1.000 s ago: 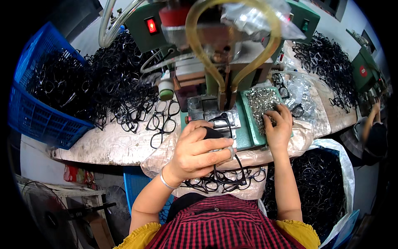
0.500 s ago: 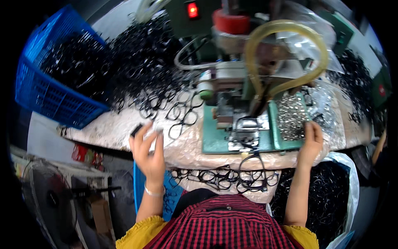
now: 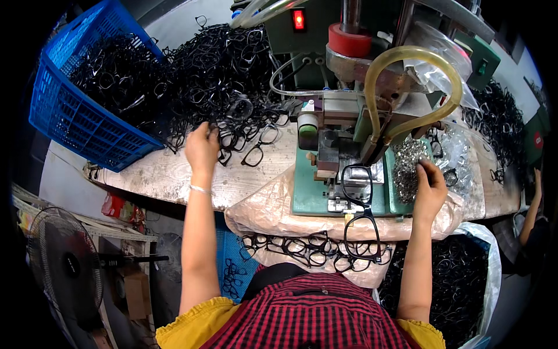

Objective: The person repeatedly picks up black eyeglass frames, places them into a green machine, and presses a lever to process each frame. Finished frames are placed on the table or into a pile. The person also briefly uses pliers to adjust a frame and moves a blue crate of frames.

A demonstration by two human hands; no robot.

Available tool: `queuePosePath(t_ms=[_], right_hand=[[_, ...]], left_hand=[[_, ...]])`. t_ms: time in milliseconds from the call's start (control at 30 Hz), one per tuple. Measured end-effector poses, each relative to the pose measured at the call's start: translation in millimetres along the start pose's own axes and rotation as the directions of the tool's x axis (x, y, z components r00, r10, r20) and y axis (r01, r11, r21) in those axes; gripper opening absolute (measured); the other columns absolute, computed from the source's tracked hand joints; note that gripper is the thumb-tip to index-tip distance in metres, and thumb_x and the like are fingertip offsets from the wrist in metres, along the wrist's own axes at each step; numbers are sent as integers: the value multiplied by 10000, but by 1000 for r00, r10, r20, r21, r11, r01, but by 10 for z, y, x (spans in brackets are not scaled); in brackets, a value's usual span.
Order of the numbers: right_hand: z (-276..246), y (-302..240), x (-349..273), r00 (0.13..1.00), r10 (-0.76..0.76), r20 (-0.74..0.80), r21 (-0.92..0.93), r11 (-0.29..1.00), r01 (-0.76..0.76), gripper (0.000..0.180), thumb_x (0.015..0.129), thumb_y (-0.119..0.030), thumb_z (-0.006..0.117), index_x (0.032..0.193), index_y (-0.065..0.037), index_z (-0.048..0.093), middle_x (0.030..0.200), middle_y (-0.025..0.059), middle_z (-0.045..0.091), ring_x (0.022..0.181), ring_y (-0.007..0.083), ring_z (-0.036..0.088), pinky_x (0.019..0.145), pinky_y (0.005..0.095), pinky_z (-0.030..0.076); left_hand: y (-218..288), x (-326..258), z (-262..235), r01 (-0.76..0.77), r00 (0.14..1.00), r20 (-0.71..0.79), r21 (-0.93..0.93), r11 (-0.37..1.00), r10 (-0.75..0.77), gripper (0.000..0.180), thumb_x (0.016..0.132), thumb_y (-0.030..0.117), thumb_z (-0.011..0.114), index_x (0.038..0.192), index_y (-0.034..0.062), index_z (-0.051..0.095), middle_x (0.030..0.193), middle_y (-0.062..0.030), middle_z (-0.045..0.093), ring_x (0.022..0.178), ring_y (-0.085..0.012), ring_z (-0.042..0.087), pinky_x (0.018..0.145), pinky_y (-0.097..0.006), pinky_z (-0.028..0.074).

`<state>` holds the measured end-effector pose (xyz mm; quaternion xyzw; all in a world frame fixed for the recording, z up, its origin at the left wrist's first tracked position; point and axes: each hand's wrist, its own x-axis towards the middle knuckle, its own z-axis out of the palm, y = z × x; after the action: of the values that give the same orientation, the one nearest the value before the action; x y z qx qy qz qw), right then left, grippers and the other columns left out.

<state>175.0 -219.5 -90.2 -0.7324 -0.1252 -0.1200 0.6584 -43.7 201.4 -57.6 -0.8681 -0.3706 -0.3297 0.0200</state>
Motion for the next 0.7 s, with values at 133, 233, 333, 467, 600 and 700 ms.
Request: queuePosePath(t_ms=[133,233,333,467,600,700], right_hand=[[-324,144,-219,985,-160,-66,-243,960,139,149,833,8,657,980,15,679,956,57,670,892,143,612,834,263,472],[-487,6,-429,999,-50,-21,-238,970,43,126,833,21,650,956,23,673,931,52,660,871,129,596,814,264,470],[-290,-341,-452,984,-99,151,-118,986,117,151,786,37,670,936,20,678,901,75,661,862,161,611,801,268,470],[301,-861,-184,906,-307,293,126,951,282,177,762,24,684,938,23,661,879,77,670,834,160,622,783,270,476],[671,-845,-273,967,-93,237,376,927,-3,352,778,37,681,1100,44,538,855,52,639,828,102,591,770,232,468],[653,-853,-388,962,19,273,419,898,-137,421,785,41,681,1166,46,502,853,51,639,843,92,590,792,223,463]], left_hand=[[-738,-202,457,45,998,63,-259,965,-30,195,846,109,652,1020,36,702,1020,-154,701,939,-309,664,811,-351,503],[-674,-548,491,-80,993,71,-172,982,93,201,807,47,653,999,59,711,1149,-136,662,1016,-312,619,856,-378,483],[-179,-562,223,-270,955,107,-71,960,276,186,787,50,659,963,79,714,1202,-118,635,978,-313,591,854,-397,471],[118,-378,40,-419,908,-82,-183,889,411,230,851,35,616,1075,62,655,1145,-133,643,870,-302,582,817,-386,473],[196,-603,142,92,990,-1,-747,658,-140,240,1026,185,435,1190,49,545,732,-4,533,624,-55,456,545,-201,390],[551,-742,73,355,929,288,-873,336,-233,350,1043,349,378,1222,74,497,753,41,441,619,-45,394,525,-163,329]])
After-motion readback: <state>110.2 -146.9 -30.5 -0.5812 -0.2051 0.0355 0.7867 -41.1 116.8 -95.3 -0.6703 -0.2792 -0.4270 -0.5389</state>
